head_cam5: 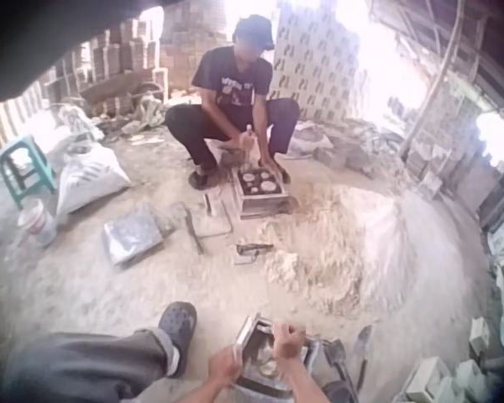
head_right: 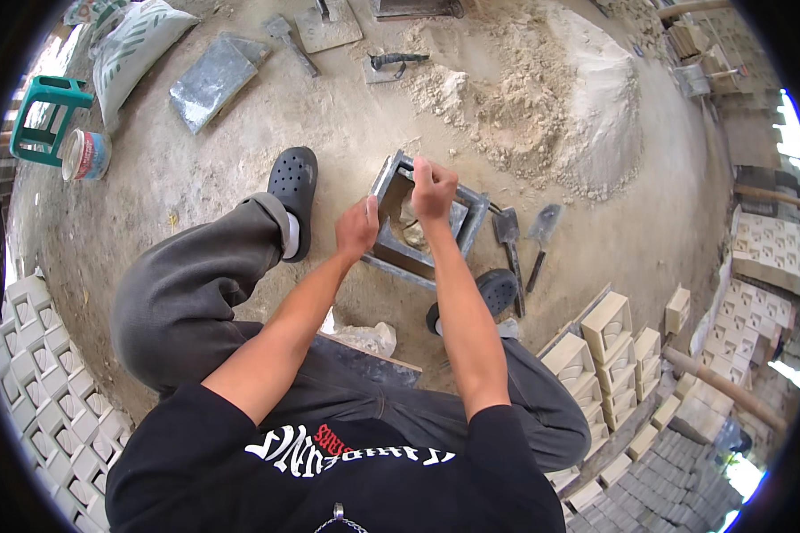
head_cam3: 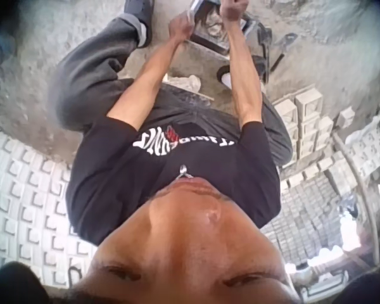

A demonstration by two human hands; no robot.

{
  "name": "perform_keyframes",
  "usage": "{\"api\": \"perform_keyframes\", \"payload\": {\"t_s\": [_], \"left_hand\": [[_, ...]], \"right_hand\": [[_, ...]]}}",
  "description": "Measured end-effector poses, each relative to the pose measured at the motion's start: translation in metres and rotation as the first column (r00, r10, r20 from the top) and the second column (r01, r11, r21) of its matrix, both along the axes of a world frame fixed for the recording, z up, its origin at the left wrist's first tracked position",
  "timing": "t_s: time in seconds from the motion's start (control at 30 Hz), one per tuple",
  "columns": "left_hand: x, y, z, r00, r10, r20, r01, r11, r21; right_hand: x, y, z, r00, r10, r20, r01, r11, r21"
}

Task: The person shapes a block of material inside a metal mold by hand and with a tool, then removes the mold.

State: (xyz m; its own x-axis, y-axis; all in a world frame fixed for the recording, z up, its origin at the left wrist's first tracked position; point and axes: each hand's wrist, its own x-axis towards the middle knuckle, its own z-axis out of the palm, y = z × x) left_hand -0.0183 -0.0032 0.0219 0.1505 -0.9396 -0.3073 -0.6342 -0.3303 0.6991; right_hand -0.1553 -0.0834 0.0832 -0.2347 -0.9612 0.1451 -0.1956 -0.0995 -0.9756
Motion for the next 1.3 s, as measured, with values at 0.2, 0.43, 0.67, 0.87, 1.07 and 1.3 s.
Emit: {"api": "perform_keyframes", "payload": {"t_s": [0.2, 0.43, 0.67, 0.87, 1.07, 1.3], "left_hand": [[0.010, -0.010, 0.005, 1.000, 0.026, 0.013, -0.025, 1.000, -0.014], [0.010, -0.006, 0.006, 1.000, 0.017, 0.018, -0.018, 0.999, 0.036], [0.010, -0.003, 0.001, 0.999, 0.031, 0.007, -0.031, 0.999, -0.006], [0.003, -0.009, 0.000, 0.999, 0.041, -0.025, -0.042, 0.999, -0.032], [0.002, -0.010, 0.004, 0.999, 0.035, -0.028, -0.036, 0.999, -0.025], [0.012, -0.009, 0.005, 0.999, 0.040, 0.012, -0.040, 0.999, 0.023]], "right_hand": [[0.019, -0.003, 0.047, 0.936, 0.153, 0.318, -0.085, 0.972, -0.217], [0.012, 0.002, 0.041, 0.938, 0.237, 0.253, -0.222, 0.971, -0.086], [0.007, -0.007, 0.042, 0.897, 0.313, 0.312, -0.324, 0.946, -0.020], [-0.005, -0.017, 0.024, 0.842, 0.350, 0.411, -0.375, 0.927, -0.023], [0.036, -0.022, 0.022, 0.837, -0.202, 0.508, 0.205, 0.977, 0.051], [0.037, -0.005, 0.048, 0.847, 0.165, 0.506, -0.164, 0.985, -0.047]]}}
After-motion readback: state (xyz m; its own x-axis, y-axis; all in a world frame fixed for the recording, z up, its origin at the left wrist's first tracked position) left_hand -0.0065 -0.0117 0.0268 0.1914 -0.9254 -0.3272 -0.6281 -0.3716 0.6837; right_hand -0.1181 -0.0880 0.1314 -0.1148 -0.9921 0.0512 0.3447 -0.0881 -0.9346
